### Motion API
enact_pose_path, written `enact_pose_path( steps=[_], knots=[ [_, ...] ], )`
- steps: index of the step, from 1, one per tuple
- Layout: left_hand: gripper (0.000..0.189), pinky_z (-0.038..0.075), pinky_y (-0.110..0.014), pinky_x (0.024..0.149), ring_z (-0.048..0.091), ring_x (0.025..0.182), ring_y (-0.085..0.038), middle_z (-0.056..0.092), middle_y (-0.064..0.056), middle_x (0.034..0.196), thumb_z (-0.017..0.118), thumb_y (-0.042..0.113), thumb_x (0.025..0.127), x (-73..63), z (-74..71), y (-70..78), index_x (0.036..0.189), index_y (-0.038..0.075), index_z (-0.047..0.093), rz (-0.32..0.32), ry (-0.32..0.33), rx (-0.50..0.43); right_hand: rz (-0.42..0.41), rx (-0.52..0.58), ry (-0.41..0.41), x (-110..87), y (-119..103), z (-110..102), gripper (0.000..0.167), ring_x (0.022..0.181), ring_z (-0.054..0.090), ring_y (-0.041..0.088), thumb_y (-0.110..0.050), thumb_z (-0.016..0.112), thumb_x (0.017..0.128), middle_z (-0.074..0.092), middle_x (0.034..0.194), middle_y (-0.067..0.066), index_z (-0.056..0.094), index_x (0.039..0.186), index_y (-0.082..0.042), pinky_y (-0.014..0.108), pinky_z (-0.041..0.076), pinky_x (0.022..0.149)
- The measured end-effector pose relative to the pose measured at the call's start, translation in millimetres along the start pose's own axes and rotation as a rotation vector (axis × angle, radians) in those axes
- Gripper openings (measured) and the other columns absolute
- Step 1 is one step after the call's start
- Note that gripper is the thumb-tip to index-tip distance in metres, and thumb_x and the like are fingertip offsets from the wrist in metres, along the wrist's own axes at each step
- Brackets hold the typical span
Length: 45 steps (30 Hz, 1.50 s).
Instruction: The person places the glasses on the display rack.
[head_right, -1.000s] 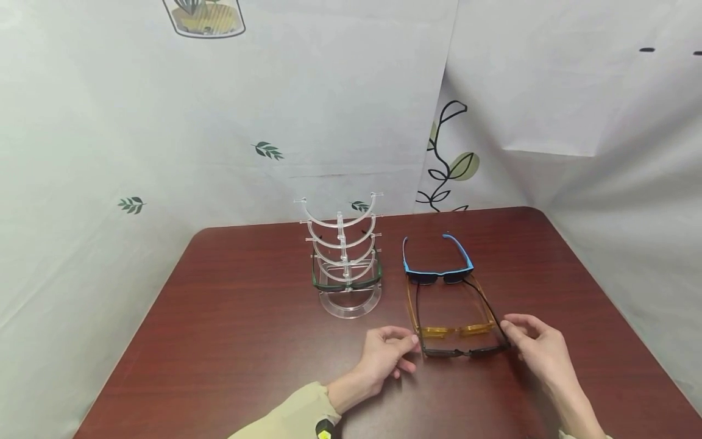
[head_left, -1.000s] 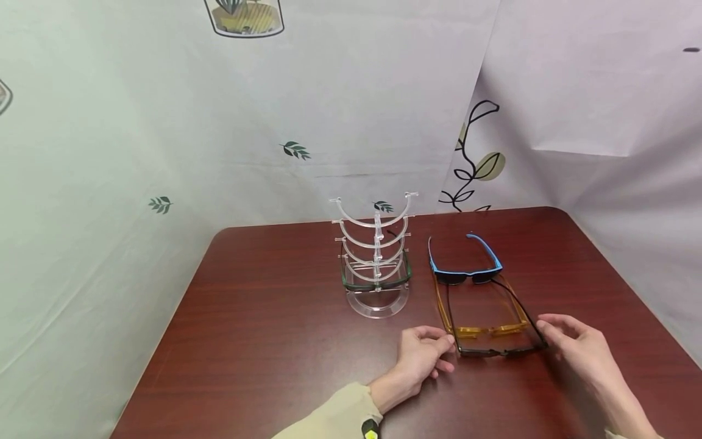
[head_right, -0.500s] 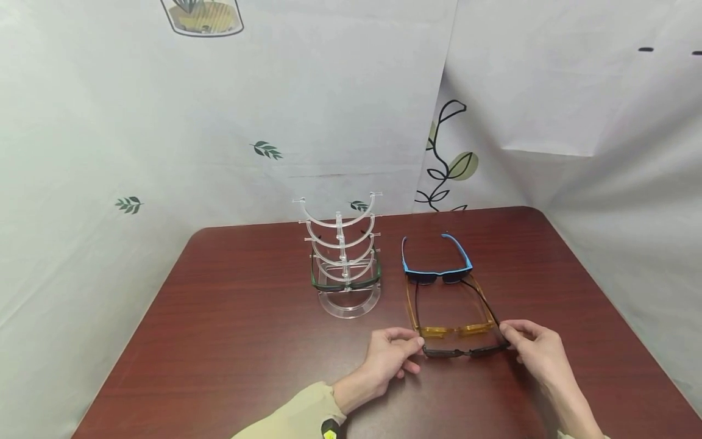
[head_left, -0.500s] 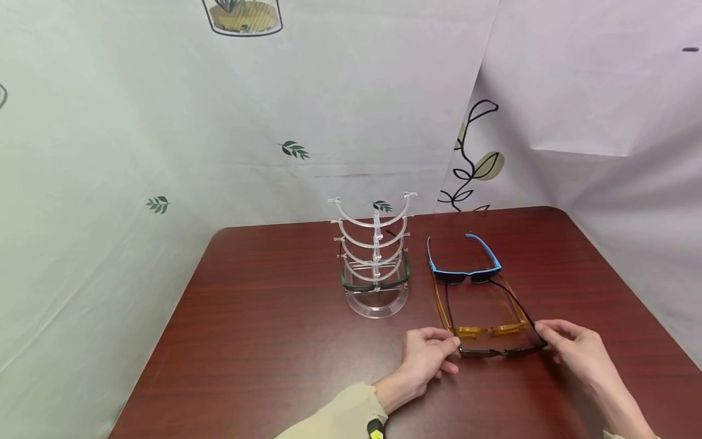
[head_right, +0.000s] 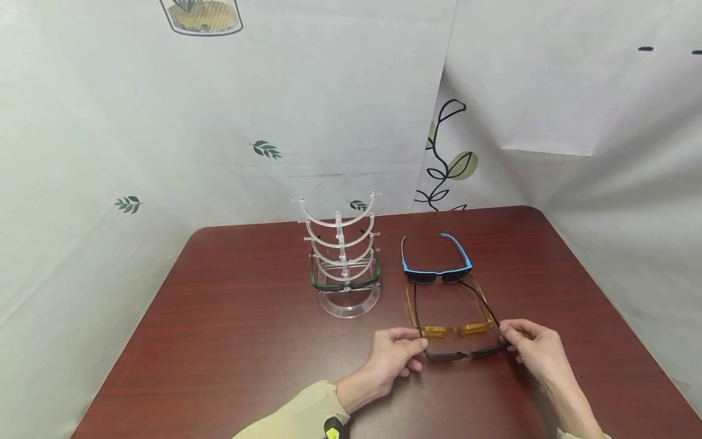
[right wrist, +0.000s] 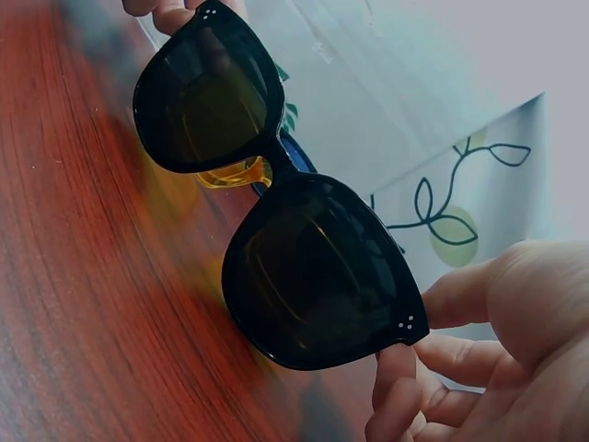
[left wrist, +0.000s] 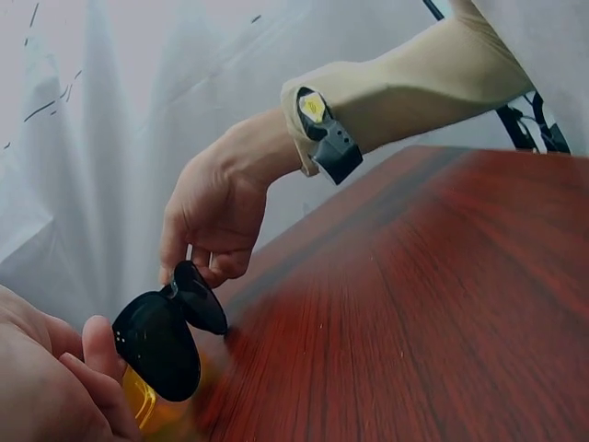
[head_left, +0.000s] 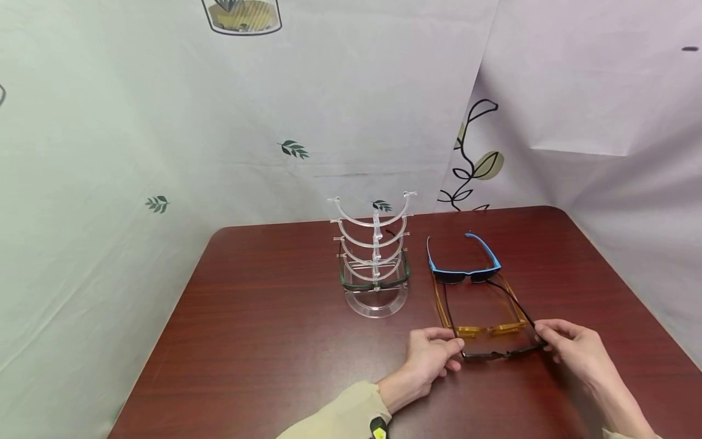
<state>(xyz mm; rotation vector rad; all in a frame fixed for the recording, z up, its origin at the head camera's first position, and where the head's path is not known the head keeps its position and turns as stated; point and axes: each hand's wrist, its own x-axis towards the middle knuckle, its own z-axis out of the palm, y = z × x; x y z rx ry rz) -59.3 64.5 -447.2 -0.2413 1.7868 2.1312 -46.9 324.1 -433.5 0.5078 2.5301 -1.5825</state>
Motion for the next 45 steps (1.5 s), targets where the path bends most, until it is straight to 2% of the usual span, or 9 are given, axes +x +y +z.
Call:
enact_pose_path(
  steps=[7,10,17,21,35,45],
  knots=[
    [0.015,0.032,-0.013,0.038,0.051,0.042,-0.003,0.059,0.002,0.058,0.071,-0.006,0.081,-1.8,2.2,-0.3,0.09,0.005,0.066,-0.001,-0.014,-0.045,-0.005,0.032,-0.002,-0.3,0.2,1.1,0.024,0.07,0.059,0.01,-0.024,0.063,0.1,0.068,0.082,-0.007,0.073,0.108,-0.004,0.029,0.053,0.059],
    [0.016,0.032,-0.013,0.038,0.051,0.042,-0.003,0.058,0.002,0.057,0.07,-0.008,0.081,-2.7,3.3,0.3,0.088,0.005,0.066,0.014,-0.016,-0.063,-0.016,0.04,0.02,-0.7,-0.6,2.1,0.022,0.069,0.059,0.01,-0.023,0.063,0.1,0.068,0.081,-0.006,0.074,0.106,-0.005,0.029,0.052,0.058],
    [0.019,0.033,-0.013,0.038,0.049,0.043,-0.003,0.058,0.001,0.058,0.069,-0.01,0.08,-3.7,4.4,0.7,0.087,0.006,0.064,0.021,-0.012,-0.078,-0.024,0.07,0.057,-3.0,-2.5,3.1,0.013,0.067,0.06,0.01,-0.022,0.063,0.1,0.068,0.08,-0.009,0.076,0.096,-0.023,0.028,0.051,0.055],
    [0.02,0.033,-0.013,0.038,0.049,0.044,-0.004,0.058,0.001,0.059,0.069,-0.01,0.079,-4.9,4.5,2.3,0.087,0.006,0.063,0.032,-0.007,-0.086,-0.031,0.074,0.079,-5.0,-4.2,3.7,0.014,0.065,0.06,0.01,-0.023,0.064,0.1,0.067,0.079,-0.011,0.076,0.093,-0.026,0.028,0.051,0.055],
    [0.02,0.034,-0.014,0.039,0.047,0.045,-0.004,0.056,0.001,0.06,0.068,-0.011,0.077,-9.7,0.0,9.0,0.087,0.006,0.062,0.039,-0.013,-0.104,-0.049,0.074,0.107,-9.7,-11.0,5.0,0.012,0.065,0.056,0.009,-0.025,0.065,0.099,0.068,0.078,-0.012,0.077,0.095,-0.024,0.027,0.051,0.055],
    [0.02,0.034,-0.014,0.038,0.047,0.044,-0.004,0.057,0.002,0.06,0.068,-0.011,0.077,-15.7,-4.8,14.9,0.088,0.004,0.063,0.058,-0.014,-0.124,-0.064,0.083,0.094,-13.3,-16.2,6.3,0.012,0.067,0.058,0.008,-0.025,0.067,0.098,0.069,0.079,-0.011,0.078,0.095,-0.024,0.027,0.052,0.056]
  ],
)
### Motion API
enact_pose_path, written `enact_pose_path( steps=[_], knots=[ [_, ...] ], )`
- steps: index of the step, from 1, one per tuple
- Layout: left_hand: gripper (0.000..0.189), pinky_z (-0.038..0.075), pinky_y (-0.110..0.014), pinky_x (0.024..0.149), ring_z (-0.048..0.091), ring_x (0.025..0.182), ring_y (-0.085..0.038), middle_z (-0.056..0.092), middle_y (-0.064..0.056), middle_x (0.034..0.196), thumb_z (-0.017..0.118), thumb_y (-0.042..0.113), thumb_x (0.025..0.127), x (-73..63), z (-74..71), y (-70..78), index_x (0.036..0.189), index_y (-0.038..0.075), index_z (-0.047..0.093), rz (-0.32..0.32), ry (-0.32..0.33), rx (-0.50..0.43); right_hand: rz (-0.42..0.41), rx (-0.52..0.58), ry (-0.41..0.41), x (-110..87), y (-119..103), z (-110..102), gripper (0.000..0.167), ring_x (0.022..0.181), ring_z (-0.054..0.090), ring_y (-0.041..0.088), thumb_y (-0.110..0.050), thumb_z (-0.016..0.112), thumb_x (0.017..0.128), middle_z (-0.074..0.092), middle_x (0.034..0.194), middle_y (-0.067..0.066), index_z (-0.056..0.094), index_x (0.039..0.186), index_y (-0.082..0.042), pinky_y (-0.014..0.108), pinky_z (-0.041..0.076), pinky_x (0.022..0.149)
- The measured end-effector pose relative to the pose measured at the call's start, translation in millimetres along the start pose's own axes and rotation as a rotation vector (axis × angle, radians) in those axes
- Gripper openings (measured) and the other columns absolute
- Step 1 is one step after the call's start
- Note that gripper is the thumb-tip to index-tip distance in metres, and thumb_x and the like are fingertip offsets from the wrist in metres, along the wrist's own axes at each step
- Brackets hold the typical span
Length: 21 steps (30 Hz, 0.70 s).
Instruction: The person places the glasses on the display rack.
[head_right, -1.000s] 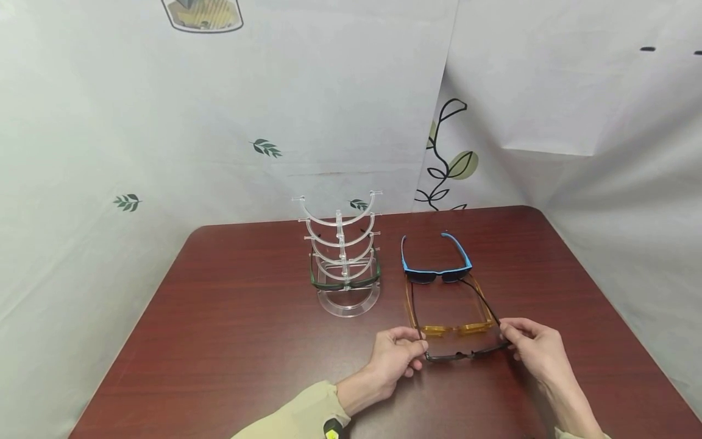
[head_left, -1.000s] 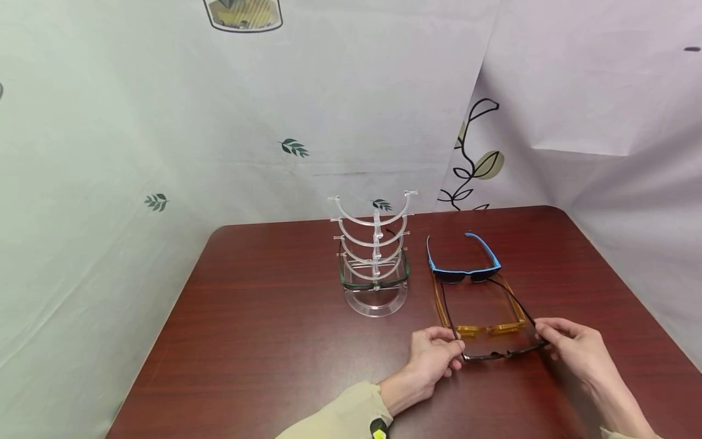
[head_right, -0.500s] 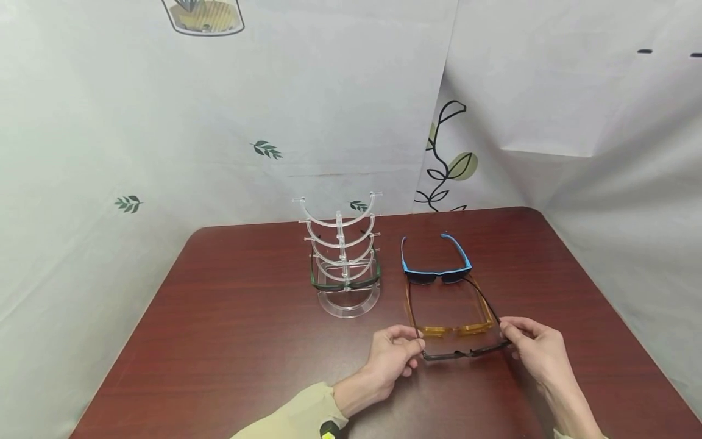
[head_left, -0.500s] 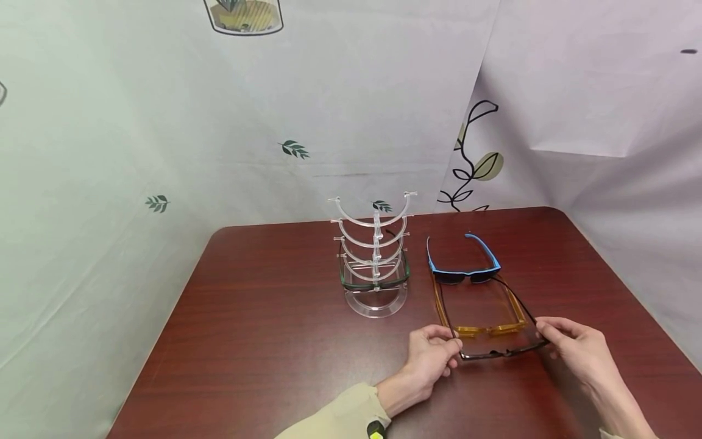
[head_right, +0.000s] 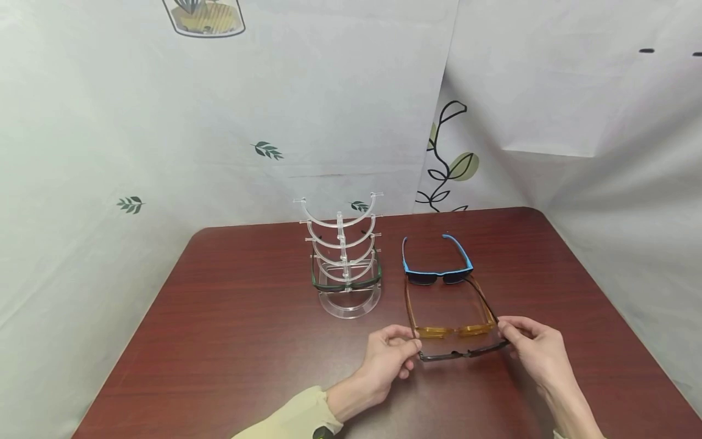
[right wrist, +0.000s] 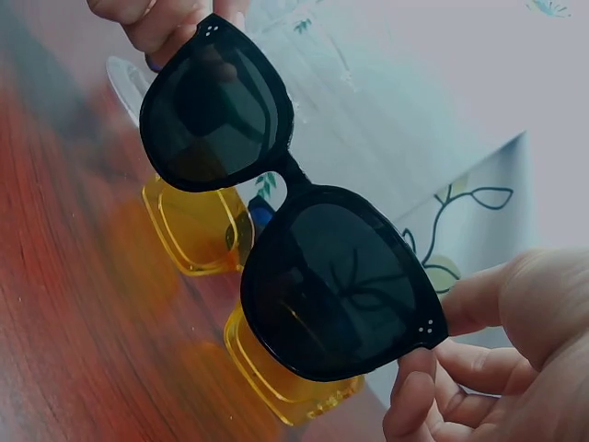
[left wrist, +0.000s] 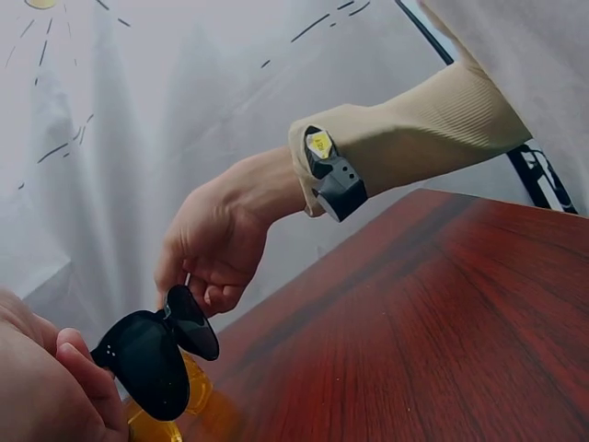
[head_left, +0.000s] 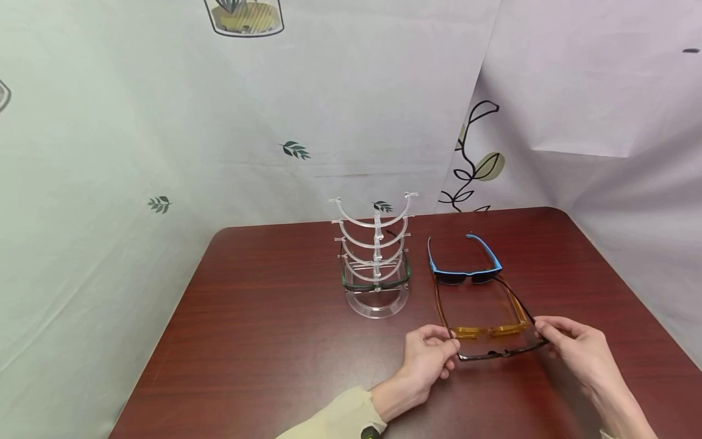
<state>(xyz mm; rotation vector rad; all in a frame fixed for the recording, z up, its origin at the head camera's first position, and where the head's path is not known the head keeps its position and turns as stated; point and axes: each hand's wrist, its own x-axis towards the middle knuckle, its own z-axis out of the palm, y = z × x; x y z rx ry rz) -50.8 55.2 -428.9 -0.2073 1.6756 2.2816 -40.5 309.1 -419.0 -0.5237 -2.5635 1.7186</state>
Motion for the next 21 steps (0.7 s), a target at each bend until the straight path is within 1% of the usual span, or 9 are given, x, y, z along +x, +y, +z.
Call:
enact_pose_path(
  steps=[9,15,21],
  knots=[
    [0.018,0.035,-0.015,0.039,0.047,0.045,-0.004,0.058,0.002,0.061,0.067,-0.011,0.078,-4.3,-8.3,7.8,0.093,0.0,0.064,0.015,-0.007,0.002,0.017,0.052,-0.044,-2.9,-7.0,1.4,0.013,0.07,0.061,0.01,-0.026,0.068,0.097,0.07,0.083,-0.011,0.079,0.099,-0.019,0.027,0.053,0.059],
    [0.019,0.035,-0.015,0.04,0.047,0.045,-0.004,0.058,0.002,0.062,0.068,-0.01,0.079,-8.0,-14.1,13.4,0.095,-0.001,0.065,0.02,-0.017,0.001,0.004,0.071,-0.051,-5.1,-10.7,4.4,0.01,0.067,0.06,0.01,-0.023,0.069,0.097,0.07,0.082,-0.009,0.079,0.097,-0.02,0.026,0.052,0.058],
    [0.018,0.035,-0.015,0.041,0.047,0.046,-0.005,0.058,0.002,0.062,0.067,-0.01,0.079,-9.5,-20.0,16.1,0.096,-0.002,0.066,0.036,-0.021,0.003,-0.008,0.099,-0.083,-5.8,-12.6,6.9,0.01,0.068,0.06,0.01,-0.019,0.069,0.097,0.071,0.084,-0.008,0.078,0.1,-0.018,0.026,0.052,0.059]
  ],
)
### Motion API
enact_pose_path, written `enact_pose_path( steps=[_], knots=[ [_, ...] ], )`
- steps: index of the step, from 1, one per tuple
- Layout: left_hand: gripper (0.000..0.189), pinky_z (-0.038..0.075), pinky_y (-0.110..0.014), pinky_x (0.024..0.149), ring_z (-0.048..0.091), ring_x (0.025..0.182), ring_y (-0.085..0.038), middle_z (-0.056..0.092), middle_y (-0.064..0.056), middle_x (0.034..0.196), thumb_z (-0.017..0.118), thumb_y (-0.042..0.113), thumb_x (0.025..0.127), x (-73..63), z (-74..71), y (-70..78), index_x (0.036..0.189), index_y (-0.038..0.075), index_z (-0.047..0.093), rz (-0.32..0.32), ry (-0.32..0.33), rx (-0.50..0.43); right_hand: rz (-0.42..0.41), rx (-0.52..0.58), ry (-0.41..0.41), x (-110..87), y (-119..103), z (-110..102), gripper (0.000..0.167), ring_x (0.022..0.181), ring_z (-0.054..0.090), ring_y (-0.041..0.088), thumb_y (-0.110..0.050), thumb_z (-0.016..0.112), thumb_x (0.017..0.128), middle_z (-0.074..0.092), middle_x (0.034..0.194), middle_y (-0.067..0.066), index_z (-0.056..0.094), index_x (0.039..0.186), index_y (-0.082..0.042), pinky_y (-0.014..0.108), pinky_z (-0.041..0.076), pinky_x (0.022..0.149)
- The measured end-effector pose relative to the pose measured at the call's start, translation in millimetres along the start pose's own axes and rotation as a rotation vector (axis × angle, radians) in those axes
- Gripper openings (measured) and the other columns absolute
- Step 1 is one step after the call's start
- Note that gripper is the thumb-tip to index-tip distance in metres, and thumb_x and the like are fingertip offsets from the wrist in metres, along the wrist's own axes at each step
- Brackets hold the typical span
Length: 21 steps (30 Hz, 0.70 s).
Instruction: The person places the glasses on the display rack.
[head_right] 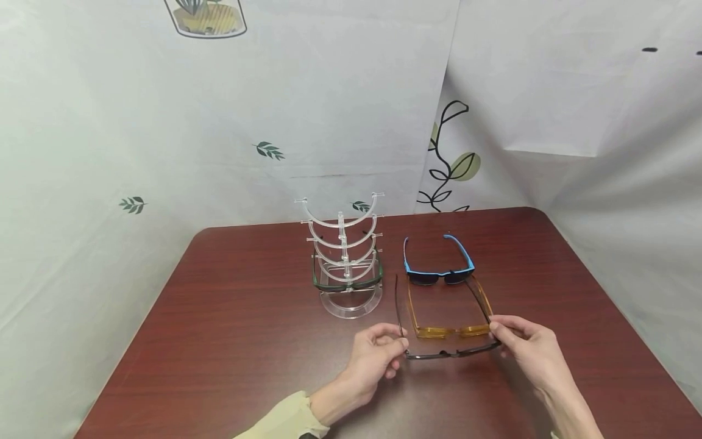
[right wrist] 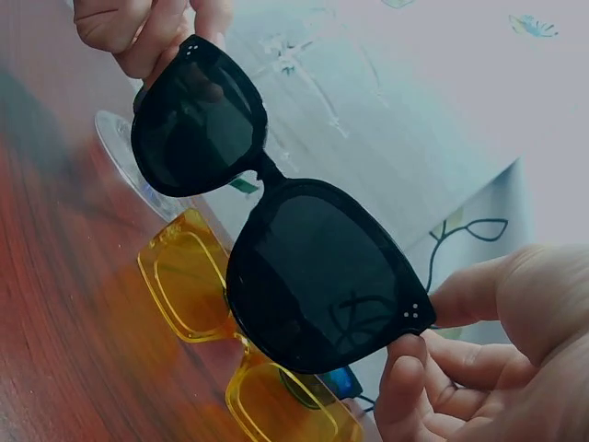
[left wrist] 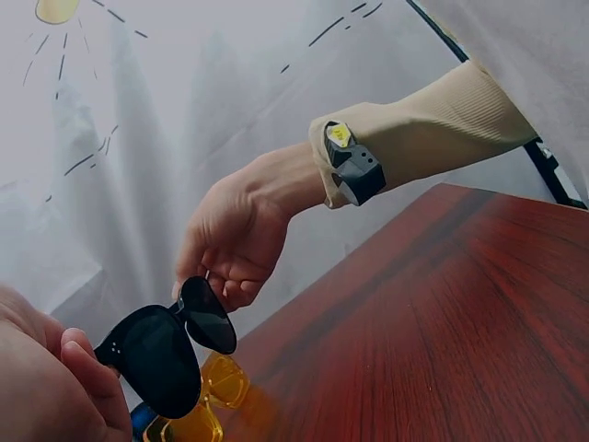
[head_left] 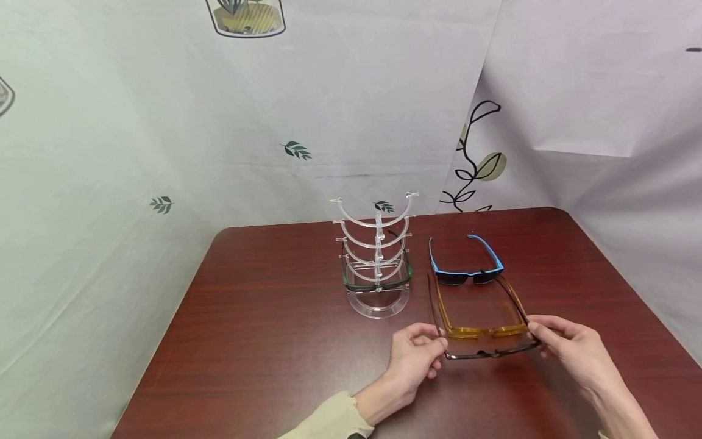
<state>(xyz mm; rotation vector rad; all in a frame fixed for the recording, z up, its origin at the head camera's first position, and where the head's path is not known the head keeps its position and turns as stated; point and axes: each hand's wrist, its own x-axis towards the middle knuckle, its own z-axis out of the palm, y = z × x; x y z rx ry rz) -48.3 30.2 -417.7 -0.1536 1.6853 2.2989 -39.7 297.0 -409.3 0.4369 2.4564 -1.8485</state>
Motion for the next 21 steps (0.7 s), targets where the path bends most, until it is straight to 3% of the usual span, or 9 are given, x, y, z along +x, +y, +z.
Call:
enact_pose_path(
  steps=[8,21],
  knots=[
    [0.022,0.033,-0.014,0.04,0.045,0.046,-0.005,0.056,0.002,0.06,0.066,-0.01,0.078,0.3,-9.1,0.4,0.099,-0.006,0.066,-0.001,0.011,-0.003,-0.053,0.038,-0.057,0.9,-1.2,4.3,0.012,0.071,0.062,0.008,-0.013,0.067,0.097,0.072,0.085,-0.003,0.077,0.103,-0.012,0.026,0.052,0.058],
    [0.02,0.034,-0.015,0.04,0.045,0.044,-0.005,0.056,0.002,0.06,0.067,-0.009,0.079,-8.7,-24.9,7.8,0.099,-0.007,0.065,-0.014,-0.021,0.024,-0.062,-0.017,-0.108,-0.6,-7.2,11.3,0.019,0.071,0.061,0.013,-0.015,0.065,0.099,0.072,0.089,-0.003,0.073,0.111,-0.003,0.028,0.053,0.062]
  ],
)
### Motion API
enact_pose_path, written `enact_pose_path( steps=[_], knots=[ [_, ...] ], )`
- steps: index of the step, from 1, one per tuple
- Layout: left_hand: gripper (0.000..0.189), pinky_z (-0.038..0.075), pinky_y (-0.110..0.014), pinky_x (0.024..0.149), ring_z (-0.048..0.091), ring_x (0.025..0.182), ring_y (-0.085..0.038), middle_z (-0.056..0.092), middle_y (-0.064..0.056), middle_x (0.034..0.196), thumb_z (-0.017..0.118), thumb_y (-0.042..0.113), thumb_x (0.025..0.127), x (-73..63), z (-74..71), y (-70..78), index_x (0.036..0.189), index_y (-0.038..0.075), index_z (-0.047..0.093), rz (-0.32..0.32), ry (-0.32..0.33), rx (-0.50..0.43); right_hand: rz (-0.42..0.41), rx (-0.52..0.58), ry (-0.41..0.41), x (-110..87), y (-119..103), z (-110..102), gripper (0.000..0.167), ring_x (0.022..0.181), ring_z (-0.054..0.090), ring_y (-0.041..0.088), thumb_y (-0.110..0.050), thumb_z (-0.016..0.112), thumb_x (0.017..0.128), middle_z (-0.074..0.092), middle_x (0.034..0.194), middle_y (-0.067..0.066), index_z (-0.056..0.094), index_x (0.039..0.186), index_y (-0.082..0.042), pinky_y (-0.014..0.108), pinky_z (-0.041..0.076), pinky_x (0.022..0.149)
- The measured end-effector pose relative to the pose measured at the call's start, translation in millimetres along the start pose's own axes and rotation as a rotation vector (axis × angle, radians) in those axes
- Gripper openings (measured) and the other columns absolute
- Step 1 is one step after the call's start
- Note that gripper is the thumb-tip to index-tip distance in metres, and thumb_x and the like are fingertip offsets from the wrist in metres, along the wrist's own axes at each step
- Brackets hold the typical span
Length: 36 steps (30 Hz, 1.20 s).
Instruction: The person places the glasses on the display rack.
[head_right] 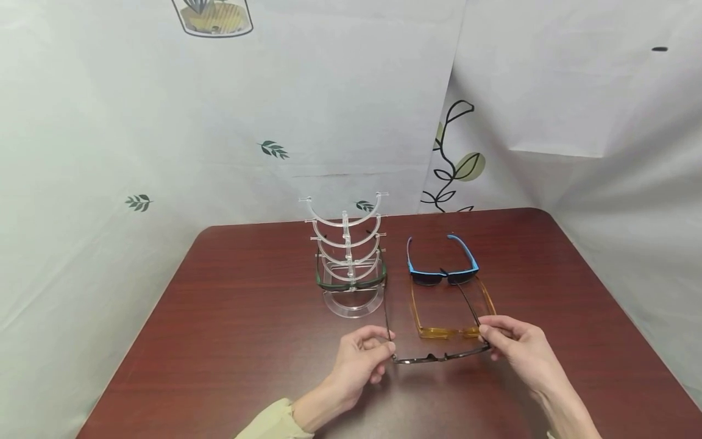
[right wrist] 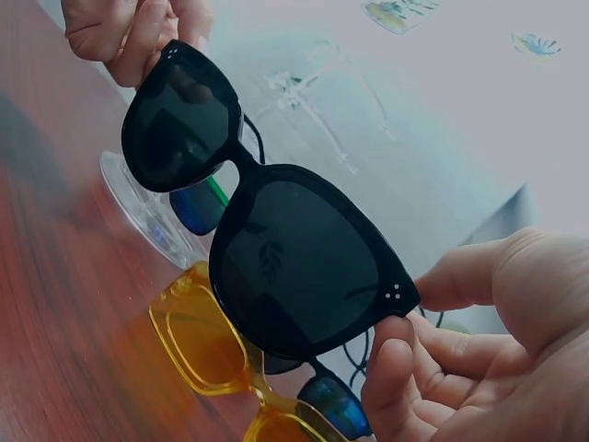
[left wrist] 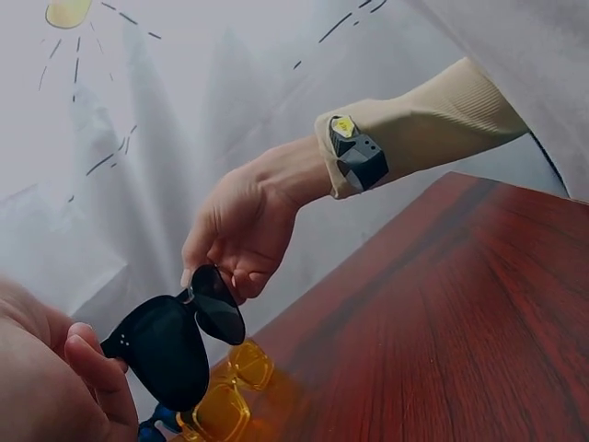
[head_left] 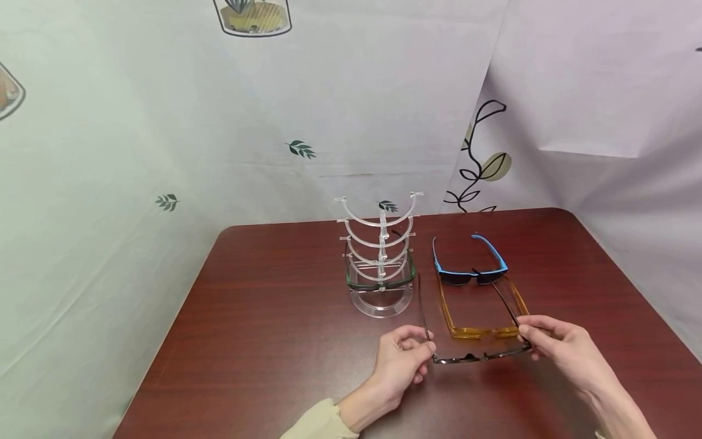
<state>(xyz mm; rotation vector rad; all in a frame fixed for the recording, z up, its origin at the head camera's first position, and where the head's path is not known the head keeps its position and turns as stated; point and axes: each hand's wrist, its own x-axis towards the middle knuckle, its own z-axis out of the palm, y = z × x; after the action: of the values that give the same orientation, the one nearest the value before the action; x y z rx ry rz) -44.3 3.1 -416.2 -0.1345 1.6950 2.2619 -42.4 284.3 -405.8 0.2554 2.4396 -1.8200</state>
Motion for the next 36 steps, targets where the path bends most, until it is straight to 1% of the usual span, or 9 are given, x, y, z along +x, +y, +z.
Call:
enact_pose_path(
  steps=[3,6,11,15,20,26,30,36],
  knots=[
    [0.021,0.034,-0.015,0.039,0.045,0.044,-0.005,0.057,0.001,0.061,0.067,-0.009,0.079,-2.7,-1.2,2.9,0.101,-0.008,0.065,0.006,0.007,-0.002,-0.009,0.001,-0.014,0.0,-1.9,2.4,0.018,0.07,0.061,0.014,-0.013,0.064,0.099,0.072,0.089,-0.003,0.072,0.111,-0.003,0.028,0.053,0.061],
    [0.023,0.034,-0.015,0.039,0.045,0.044,-0.006,0.057,0.0,0.061,0.067,-0.009,0.079,-5.0,-2.7,4.7,0.102,-0.008,0.065,0.014,0.017,-0.009,-0.024,0.012,-0.03,0.4,-4.2,5.3,0.014,0.067,0.059,0.015,-0.009,0.063,0.099,0.071,0.088,-0.004,0.073,0.108,-0.006,0.027,0.052,0.059],
    [0.023,0.034,-0.016,0.04,0.045,0.044,-0.006,0.057,0.0,0.061,0.066,-0.009,0.08,-8.1,-8.7,7.5,0.103,-0.007,0.065,0.024,0.02,-0.009,-0.032,0.009,-0.042,2.1,-7.1,10.8,0.012,0.065,0.057,0.014,-0.007,0.062,0.099,0.07,0.087,-0.004,0.072,0.107,-0.007,0.026,0.051,0.058],
    [0.022,0.034,-0.016,0.04,0.045,0.044,-0.006,0.057,0.0,0.062,0.067,-0.008,0.08,-10.2,-13.5,11.1,0.102,-0.005,0.065,0.029,0.023,-0.011,-0.034,-0.01,-0.049,3.5,-11.1,15.8,0.015,0.063,0.057,0.014,-0.008,0.062,0.099,0.069,0.087,-0.005,0.069,0.109,0.0,0.026,0.051,0.059],
    [0.022,0.034,-0.016,0.04,0.045,0.045,-0.006,0.058,0.0,0.064,0.068,-0.008,0.081,-13.4,-19.9,15.4,0.103,-0.006,0.065,0.024,0.025,-0.012,-0.042,0.008,-0.079,6.2,-16.2,22.2,0.021,0.064,0.058,0.014,-0.008,0.062,0.099,0.069,0.087,-0.001,0.065,0.112,0.008,0.027,0.051,0.058],
    [0.023,0.034,-0.016,0.041,0.045,0.045,-0.006,0.059,-0.001,0.066,0.069,-0.007,0.081,-15.6,-26.9,18.5,0.104,-0.006,0.064,0.026,0.034,-0.011,-0.072,0.017,-0.114,10.2,-21.3,28.5,0.02,0.06,0.055,0.015,-0.008,0.061,0.099,0.067,0.084,0.0,0.064,0.11,0.008,0.028,0.049,0.057],
    [0.022,0.034,-0.016,0.041,0.045,0.046,-0.006,0.059,-0.001,0.066,0.069,-0.007,0.081,-16.6,-31.5,20.1,0.103,-0.005,0.065,0.025,0.041,-0.013,-0.086,0.013,-0.128,11.6,-24.7,33.0,0.022,0.059,0.055,0.015,-0.008,0.061,0.099,0.067,0.084,0.0,0.063,0.11,0.011,0.029,0.049,0.057],
    [0.023,0.033,-0.016,0.04,0.044,0.045,-0.006,0.057,0.0,0.064,0.068,-0.008,0.082,-19.1,-39.5,23.2,0.104,-0.005,0.065,0.028,0.054,-0.026,-0.075,0.014,-0.149,11.4,-28.7,41.4,0.025,0.059,0.056,0.015,-0.009,0.061,0.099,0.067,0.085,0.003,0.061,0.112,0.012,0.03,0.05,0.058]
  ],
)
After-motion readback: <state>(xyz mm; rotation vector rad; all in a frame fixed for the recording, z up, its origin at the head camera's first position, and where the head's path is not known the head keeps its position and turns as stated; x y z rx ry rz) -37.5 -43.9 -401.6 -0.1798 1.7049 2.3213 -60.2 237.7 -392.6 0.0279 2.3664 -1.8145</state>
